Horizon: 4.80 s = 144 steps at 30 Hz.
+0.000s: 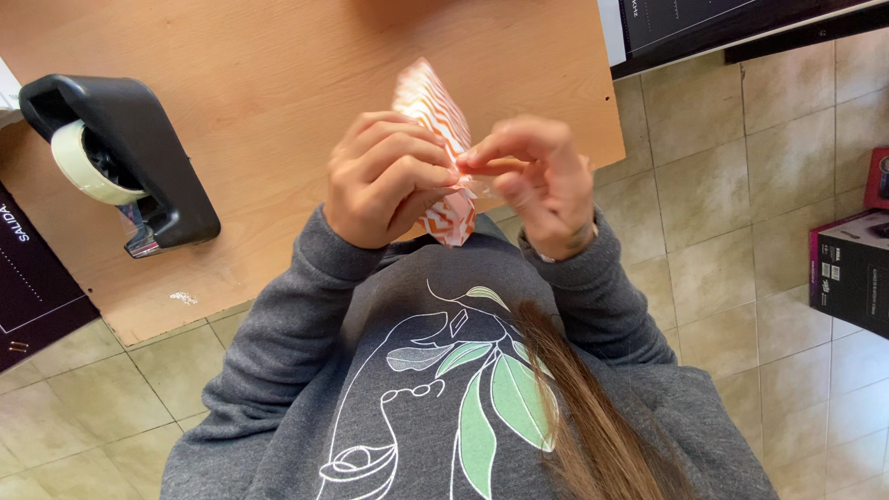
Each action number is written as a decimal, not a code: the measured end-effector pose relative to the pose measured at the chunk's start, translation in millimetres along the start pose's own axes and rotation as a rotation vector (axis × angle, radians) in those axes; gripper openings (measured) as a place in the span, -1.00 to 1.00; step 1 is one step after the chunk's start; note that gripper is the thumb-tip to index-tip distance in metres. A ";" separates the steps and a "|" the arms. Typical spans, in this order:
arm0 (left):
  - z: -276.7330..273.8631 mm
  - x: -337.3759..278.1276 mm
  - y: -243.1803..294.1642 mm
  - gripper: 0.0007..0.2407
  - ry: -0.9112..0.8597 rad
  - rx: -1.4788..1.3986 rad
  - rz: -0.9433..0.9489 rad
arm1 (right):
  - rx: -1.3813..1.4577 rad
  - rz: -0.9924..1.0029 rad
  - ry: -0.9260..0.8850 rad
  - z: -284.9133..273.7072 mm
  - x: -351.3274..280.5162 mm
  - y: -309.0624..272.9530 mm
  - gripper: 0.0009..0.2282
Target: The person wraps a boxed item in decorative paper by hand, folding the paper over the box and securing it.
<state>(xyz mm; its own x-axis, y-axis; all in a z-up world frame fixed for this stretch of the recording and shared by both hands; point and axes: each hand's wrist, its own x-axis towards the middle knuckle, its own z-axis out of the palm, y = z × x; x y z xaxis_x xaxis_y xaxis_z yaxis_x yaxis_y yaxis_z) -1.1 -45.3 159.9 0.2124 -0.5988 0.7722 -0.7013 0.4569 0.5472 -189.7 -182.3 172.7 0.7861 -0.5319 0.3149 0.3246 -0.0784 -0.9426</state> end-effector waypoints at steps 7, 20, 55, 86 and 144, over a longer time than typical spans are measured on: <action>-15.1 21.1 15.4 -0.82 0.051 0.281 0.206 | -0.341 0.134 -0.169 -13.3 13.6 -44.5 -0.57; 2.4 15.3 15.0 -0.73 0.223 0.403 0.367 | -0.133 0.404 -0.071 1.2 3.9 -35.4 -0.87; -7.1 10.4 10.2 -0.82 -0.096 0.255 0.066 | -0.611 0.120 -0.090 -7.9 14.2 -49.8 -0.93; -28.8 -6.5 -2.6 -0.75 0.116 0.208 -0.708 | -0.838 0.371 0.358 -122.6 -97.6 112.7 -0.09; -46.1 -78.7 -67.7 -0.45 -0.380 0.641 -0.060 | -0.318 0.644 -0.716 -57.2 36.5 77.7 -0.48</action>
<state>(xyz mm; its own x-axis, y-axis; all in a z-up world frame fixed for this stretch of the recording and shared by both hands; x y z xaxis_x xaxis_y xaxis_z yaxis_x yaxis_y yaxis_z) 61.1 1.2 76.9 0.0942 -0.8497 0.5187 -0.9798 0.0133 0.1997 -165.9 -256.0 104.6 0.9266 0.0698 -0.3694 -0.3451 -0.2318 -0.9095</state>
